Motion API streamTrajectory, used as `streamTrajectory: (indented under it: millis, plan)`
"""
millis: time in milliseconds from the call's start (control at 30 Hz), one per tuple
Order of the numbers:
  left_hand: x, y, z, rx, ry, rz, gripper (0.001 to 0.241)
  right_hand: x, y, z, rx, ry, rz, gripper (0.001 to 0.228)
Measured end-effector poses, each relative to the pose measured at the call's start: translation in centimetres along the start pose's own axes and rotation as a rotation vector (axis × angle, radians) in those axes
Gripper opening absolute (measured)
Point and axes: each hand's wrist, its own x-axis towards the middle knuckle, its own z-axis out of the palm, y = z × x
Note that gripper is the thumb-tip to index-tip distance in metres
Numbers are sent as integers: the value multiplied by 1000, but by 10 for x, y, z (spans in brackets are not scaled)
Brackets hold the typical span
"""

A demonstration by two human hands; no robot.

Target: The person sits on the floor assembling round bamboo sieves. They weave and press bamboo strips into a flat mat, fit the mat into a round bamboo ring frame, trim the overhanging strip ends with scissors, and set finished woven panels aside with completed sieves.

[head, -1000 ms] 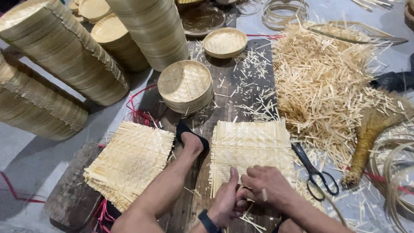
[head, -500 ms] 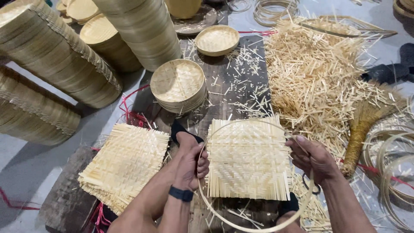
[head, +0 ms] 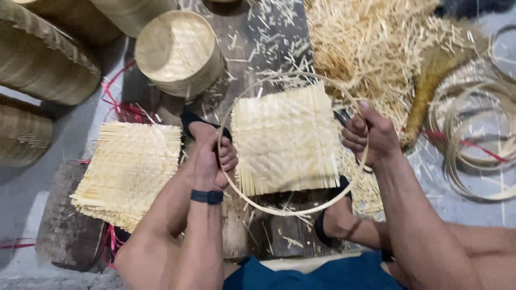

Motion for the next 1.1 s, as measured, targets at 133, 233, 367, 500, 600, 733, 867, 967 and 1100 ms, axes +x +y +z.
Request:
streamTrajectory:
  millis: [133, 233, 367, 500, 600, 733, 867, 967, 1100]
  plan:
    - [9, 1, -7, -18, -158, -10, 34, 6, -11, -14, -113, -36, -6, 56]
    - [4, -4, 4, -21, -109, 24, 36, -2, -15, 11, -122, -5, 14, 53]
    - [16, -18, 3, -175, -123, 96, 40, -2, 3, 23, -85, 191, -14, 46]
    - [20, -25, -13, -194, -103, 20, 41, 5, 15, -4, -46, 275, -102, 45]
    - [22, -33, -18, -193, -42, 62, 42, 9, 19, -21, -77, 307, -105, 47]
    - [20, -36, 5, -179, 50, 186, 35, 24, 32, -20, -256, 291, -81, 26]
    - [40, -51, -8, 218, 351, 436, 16, 41, 52, -34, -789, 435, -118, 27]
    - [117, -78, -106, 714, 460, 487, 28, 67, 72, -73, -1116, 444, -118, 30]
    - [146, -77, -133, 1188, 410, 768, 33, 83, 103, -106, -1337, 355, -281, 32]
